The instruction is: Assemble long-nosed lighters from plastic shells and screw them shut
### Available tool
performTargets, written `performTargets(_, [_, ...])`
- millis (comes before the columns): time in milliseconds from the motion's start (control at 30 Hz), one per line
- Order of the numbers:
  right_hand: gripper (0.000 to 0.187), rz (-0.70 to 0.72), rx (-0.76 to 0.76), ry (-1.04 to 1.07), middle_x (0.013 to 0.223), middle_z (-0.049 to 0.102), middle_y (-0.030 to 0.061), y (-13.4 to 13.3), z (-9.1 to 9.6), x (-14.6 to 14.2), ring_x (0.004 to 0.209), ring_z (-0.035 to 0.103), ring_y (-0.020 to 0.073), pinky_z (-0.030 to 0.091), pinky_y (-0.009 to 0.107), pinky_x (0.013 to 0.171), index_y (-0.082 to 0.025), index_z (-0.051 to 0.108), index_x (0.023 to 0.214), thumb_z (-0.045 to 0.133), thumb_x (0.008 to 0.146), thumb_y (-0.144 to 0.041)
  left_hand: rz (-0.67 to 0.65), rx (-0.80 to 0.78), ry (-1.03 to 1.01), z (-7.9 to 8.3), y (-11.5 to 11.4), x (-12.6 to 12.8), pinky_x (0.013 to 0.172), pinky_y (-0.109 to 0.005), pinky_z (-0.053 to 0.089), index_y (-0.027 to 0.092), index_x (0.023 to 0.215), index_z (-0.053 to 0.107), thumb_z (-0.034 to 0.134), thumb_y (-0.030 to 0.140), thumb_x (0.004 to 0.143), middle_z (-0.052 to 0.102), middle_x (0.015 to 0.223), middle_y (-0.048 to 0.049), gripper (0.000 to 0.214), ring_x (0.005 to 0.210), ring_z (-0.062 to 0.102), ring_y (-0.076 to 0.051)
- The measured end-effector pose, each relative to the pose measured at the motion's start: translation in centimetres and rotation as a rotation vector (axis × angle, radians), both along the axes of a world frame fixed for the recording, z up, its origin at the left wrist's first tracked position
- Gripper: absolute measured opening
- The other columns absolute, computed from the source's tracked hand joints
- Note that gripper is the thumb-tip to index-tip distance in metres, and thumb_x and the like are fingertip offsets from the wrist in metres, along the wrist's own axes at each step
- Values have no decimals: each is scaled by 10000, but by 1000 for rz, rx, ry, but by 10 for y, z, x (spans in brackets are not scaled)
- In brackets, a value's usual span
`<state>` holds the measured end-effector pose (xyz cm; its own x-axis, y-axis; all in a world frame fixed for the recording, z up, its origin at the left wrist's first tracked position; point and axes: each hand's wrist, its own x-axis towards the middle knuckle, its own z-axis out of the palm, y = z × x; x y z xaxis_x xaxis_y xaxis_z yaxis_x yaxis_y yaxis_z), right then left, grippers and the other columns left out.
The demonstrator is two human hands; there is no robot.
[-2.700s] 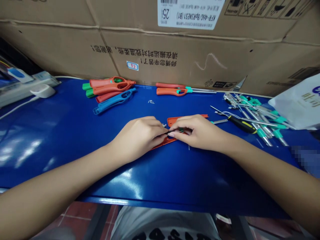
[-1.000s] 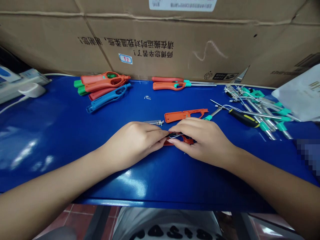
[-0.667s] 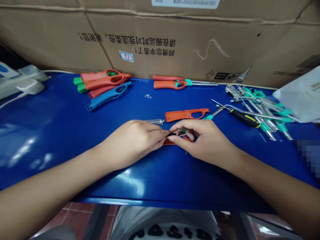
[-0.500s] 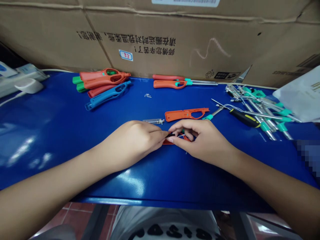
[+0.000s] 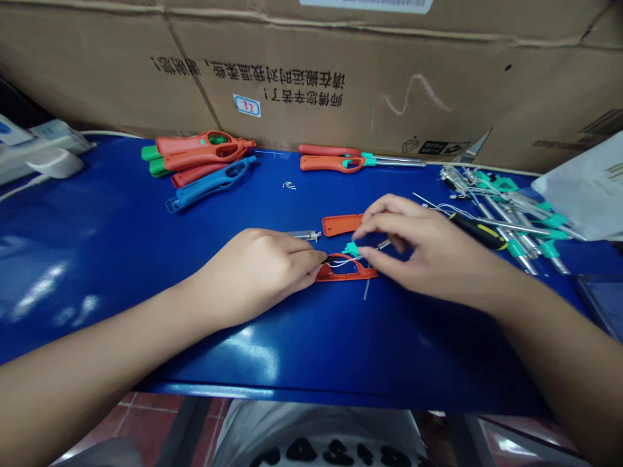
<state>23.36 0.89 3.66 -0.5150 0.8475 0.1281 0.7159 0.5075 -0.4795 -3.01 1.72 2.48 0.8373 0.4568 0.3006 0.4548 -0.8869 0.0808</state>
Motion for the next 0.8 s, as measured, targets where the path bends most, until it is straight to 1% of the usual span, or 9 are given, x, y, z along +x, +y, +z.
performTargets(67, [172,62,3,-75,1125,652,42,7,8,20,934,623,187,476,300,747,-252,687,1053,602,903,-249,-18,2,-38,-1,0,0,688,-276,570,138,1055,741,561,224,1007,789,932,-72,206,779,755,-197])
performTargets(100, [187,93,-11,-111,1141,645,49,9,10,28,955,626,196,483,307,759,-252,681,1064,589,901,-243,-25,-6,-60,-2,0,1,694,-277,573,131,1064,740,573,225,1003,790,940,-71,201,783,758,-198])
performTargets(200, [231,78,-2,-239,1200,624,68,13,8,43,963,640,221,494,348,789,-252,663,1118,561,911,-251,-29,-57,-121,-3,0,2,704,-264,575,127,1071,742,602,219,989,791,926,-62,187,771,758,-185])
performTargets(267, [223,63,-1,-295,1216,618,74,14,3,44,954,648,231,495,373,810,-253,658,1126,546,936,-283,-27,-84,-143,-3,-1,3,694,-264,577,127,1053,746,607,214,985,790,909,-59,178,752,756,-182])
performTargets(400, [148,97,-44,-311,1166,626,61,15,-3,41,911,655,218,488,374,817,-254,641,1045,524,962,-291,-28,-83,-150,-4,-1,5,664,-281,579,121,1019,744,594,216,989,786,896,-67,181,735,753,-193])
performTargets(500, [112,106,-37,-300,1176,623,65,15,-1,43,907,653,216,477,364,804,-244,624,1008,531,953,-274,-43,-65,-152,-5,-2,5,650,-282,577,119,1011,739,577,212,997,784,883,-68,188,726,751,-192])
performTargets(600, [111,122,-13,-287,1192,632,68,15,4,46,937,644,225,461,353,792,-242,623,1002,532,947,-275,-49,-39,-177,-5,-2,4,673,-275,584,123,1009,733,574,202,996,790,911,-75,178,752,757,-189])
performTargets(667, [120,120,-15,-285,1107,667,55,13,8,47,911,638,221,446,340,772,-246,629,1010,532,948,-283,-46,-17,-197,-3,-2,3,695,-270,590,126,1012,732,583,203,992,794,926,-79,168,771,762,-187])
performTargets(800, [106,100,-21,-278,893,694,26,6,20,46,768,614,189,398,307,676,-246,647,961,564,939,-308,-24,-14,-259,3,-4,3,739,-250,604,134,1015,737,632,202,965,802,945,-66,134,790,769,-173])
